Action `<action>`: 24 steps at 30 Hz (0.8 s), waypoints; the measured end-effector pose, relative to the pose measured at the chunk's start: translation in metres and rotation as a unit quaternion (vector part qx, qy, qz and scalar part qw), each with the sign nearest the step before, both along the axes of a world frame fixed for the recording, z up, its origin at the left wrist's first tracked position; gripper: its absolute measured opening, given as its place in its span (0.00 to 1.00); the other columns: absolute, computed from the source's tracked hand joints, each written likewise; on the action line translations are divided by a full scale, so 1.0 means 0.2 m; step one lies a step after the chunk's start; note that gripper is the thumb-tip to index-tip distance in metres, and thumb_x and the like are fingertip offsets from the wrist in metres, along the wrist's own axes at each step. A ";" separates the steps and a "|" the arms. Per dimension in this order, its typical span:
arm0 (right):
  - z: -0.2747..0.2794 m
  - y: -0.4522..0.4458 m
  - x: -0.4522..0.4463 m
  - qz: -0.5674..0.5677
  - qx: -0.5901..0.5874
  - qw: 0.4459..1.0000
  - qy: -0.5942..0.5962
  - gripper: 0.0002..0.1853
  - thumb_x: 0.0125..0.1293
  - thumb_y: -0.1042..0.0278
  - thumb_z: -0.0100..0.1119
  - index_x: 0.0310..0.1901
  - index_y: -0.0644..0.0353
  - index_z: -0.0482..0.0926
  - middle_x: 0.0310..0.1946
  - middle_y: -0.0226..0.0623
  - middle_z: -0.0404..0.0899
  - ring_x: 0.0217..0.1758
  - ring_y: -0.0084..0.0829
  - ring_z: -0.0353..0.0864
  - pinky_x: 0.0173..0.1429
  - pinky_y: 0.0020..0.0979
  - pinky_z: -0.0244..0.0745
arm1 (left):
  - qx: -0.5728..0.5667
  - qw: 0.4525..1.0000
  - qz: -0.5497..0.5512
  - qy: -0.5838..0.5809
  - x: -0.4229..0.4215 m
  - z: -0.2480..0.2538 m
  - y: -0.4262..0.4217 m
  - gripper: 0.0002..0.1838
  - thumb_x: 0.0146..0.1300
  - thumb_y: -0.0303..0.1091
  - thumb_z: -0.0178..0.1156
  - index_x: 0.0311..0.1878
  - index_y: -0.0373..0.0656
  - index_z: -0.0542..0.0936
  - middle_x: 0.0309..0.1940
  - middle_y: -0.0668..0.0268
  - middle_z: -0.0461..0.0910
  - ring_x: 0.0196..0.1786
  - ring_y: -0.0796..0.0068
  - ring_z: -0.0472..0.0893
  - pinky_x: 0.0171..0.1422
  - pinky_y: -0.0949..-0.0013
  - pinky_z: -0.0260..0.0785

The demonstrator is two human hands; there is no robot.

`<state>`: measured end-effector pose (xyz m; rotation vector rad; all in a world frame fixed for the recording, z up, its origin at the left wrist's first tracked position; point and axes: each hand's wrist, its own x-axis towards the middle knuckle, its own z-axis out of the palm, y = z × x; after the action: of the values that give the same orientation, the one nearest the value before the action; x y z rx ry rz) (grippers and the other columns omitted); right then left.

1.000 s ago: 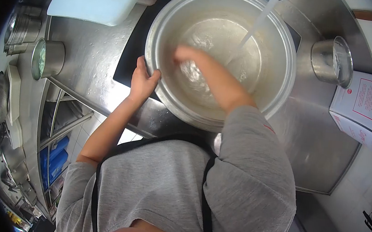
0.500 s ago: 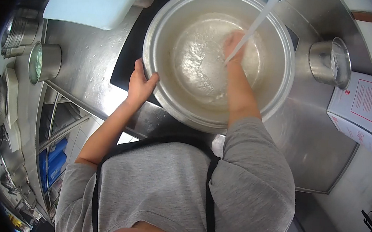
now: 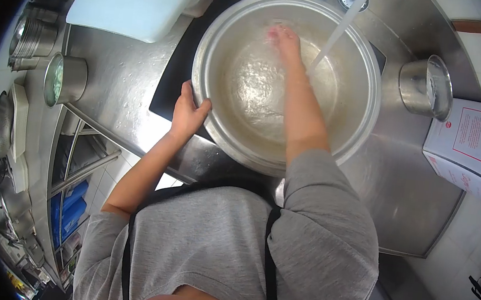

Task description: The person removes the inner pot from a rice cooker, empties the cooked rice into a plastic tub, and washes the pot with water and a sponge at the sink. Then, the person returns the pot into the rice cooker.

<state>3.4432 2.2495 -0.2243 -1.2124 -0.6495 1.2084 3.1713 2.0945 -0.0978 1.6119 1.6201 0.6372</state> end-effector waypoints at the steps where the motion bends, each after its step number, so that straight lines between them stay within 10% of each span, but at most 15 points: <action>1: 0.11 0.00 -0.07 0.046 -0.023 0.994 -0.098 0.09 0.60 0.70 0.56 0.39 0.66 0.75 0.35 0.38 0.77 0.36 0.28 0.75 0.42 0.24 0.71 | -0.004 1.000 0.000 0.003 -0.01 0.00 0.00 0.29 0.51 0.37 0.56 0.54 0.34 0.60 0.24 0.50 0.76 0.27 0.55 0.78 0.36 0.58 0.70; 4: 0.33 0.02 -0.22 -0.188 0.186 0.905 -0.334 0.06 0.60 0.73 0.55 0.38 0.64 0.75 0.35 0.37 0.77 0.36 0.29 0.75 0.43 0.25 0.72 | 0.001 1.000 -0.003 0.012 -0.01 0.00 0.00 0.29 0.51 0.37 0.56 0.54 0.34 0.60 0.24 0.51 0.76 0.26 0.55 0.78 0.36 0.58 0.70; 8: 0.36 0.11 -0.23 -0.158 0.204 0.837 -0.482 0.04 0.57 0.74 0.55 0.35 0.62 0.77 0.38 0.39 0.76 0.43 0.31 0.75 0.50 0.29 0.70 | -0.010 1.000 -0.002 0.010 0.00 0.01 0.00 0.28 0.51 0.37 0.56 0.53 0.34 0.61 0.23 0.51 0.75 0.26 0.56 0.77 0.35 0.58 0.69; 10: 0.35 0.09 -0.23 0.230 0.192 0.894 -0.334 0.06 0.56 0.74 0.55 0.34 0.61 0.79 0.38 0.36 0.78 0.44 0.30 0.76 0.53 0.30 0.69 | 0.000 1.000 0.001 0.012 0.00 0.01 0.00 0.28 0.51 0.37 0.56 0.52 0.34 0.61 0.23 0.51 0.75 0.25 0.56 0.77 0.35 0.58 0.69; 12: 0.53 -0.08 -0.31 0.615 0.084 0.750 -0.229 0.08 0.57 0.73 0.54 0.38 0.60 0.79 0.37 0.31 0.78 0.43 0.24 0.77 0.47 0.27 0.72 | 0.004 1.000 0.000 0.020 0.00 0.02 0.00 0.28 0.51 0.37 0.56 0.53 0.34 0.61 0.23 0.51 0.75 0.26 0.55 0.77 0.35 0.58 0.69; 14: 0.49 -0.16 -0.35 0.717 -0.097 0.639 -0.262 0.09 0.57 0.70 0.54 0.38 0.60 0.80 0.38 0.35 0.79 0.43 0.30 0.78 0.48 0.30 0.72 | 0.006 1.000 0.000 0.026 0.00 0.03 0.00 0.28 0.51 0.37 0.56 0.53 0.34 0.61 0.24 0.51 0.75 0.26 0.55 0.77 0.35 0.58 0.69; 18: 0.17 -0.24 -0.49 0.500 0.213 0.673 -0.501 0.10 0.53 0.68 0.53 0.35 0.61 0.80 0.38 0.43 0.78 0.43 0.43 0.77 0.47 0.39 0.72 | -0.003 1.000 0.000 0.024 0.00 0.02 0.00 0.28 0.50 0.37 0.56 0.53 0.34 0.60 0.24 0.50 0.75 0.27 0.54 0.77 0.36 0.57 0.70; 21: 0.01 -0.09 -0.35 0.329 0.145 0.649 -0.670 0.09 0.56 0.68 0.50 0.32 0.62 0.79 0.37 0.46 0.77 0.42 0.46 0.77 0.47 0.42 0.71 | 0.003 1.000 0.001 0.024 0.00 0.01 0.00 0.28 0.51 0.38 0.56 0.52 0.34 0.60 0.24 0.50 0.75 0.27 0.53 0.78 0.36 0.57 0.70; 22: 0.00 -0.05 -0.24 0.229 0.034 0.752 -0.617 0.09 0.58 0.70 0.48 0.32 0.63 0.78 0.37 0.49 0.77 0.41 0.47 0.76 0.47 0.43 0.71 | 0.010 1.000 0.000 0.016 -0.01 0.00 0.00 0.28 0.51 0.38 0.56 0.52 0.33 0.60 0.23 0.49 0.75 0.27 0.53 0.78 0.36 0.57 0.70; 24: -0.02 0.01 0.10 0.158 -0.051 0.667 -0.726 0.09 0.59 0.72 0.46 0.36 0.64 0.76 0.33 0.49 0.76 0.42 0.48 0.75 0.45 0.42 0.71 | 0.003 1.000 0.001 0.020 -0.01 -0.01 0.01 0.28 0.51 0.38 0.56 0.51 0.33 0.60 0.23 0.49 0.75 0.27 0.52 0.78 0.36 0.57 0.70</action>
<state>3.4640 2.2510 -0.2282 -2.1274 -2.0384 0.2334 3.1688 2.0960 -0.0990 1.6375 1.6508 0.6154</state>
